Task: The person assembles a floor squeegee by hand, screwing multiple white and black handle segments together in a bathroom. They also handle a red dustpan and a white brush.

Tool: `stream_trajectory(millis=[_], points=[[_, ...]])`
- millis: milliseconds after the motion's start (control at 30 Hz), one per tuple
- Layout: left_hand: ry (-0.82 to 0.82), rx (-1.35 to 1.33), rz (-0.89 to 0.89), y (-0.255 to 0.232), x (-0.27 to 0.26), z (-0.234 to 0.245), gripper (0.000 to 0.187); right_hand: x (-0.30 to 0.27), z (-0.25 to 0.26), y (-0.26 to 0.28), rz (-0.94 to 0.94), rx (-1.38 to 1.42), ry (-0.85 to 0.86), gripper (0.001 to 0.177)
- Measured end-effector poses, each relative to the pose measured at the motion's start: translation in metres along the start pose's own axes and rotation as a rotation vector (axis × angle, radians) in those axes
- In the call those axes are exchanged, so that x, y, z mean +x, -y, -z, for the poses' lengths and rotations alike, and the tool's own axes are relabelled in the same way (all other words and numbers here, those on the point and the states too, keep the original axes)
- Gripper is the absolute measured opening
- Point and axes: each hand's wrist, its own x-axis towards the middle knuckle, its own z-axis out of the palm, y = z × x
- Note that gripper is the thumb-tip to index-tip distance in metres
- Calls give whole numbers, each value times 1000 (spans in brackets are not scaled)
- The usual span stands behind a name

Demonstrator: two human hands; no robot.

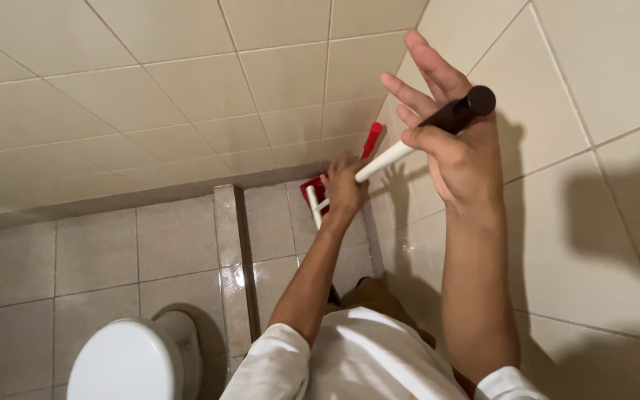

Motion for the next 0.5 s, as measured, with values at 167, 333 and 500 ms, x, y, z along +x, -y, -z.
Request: stream_trajectory(millis=[167, 333, 500], points=[[-98, -66, 1, 20, -3, 22, 38, 14, -4, -17, -15, 72, 9, 84], [-188, 44, 27, 58, 2, 34, 47, 30, -8, -45, -70, 148, 20, 84], [-162, 96, 168, 72, 27, 49, 38, 65, -8, -72, -137, 151, 71, 79]])
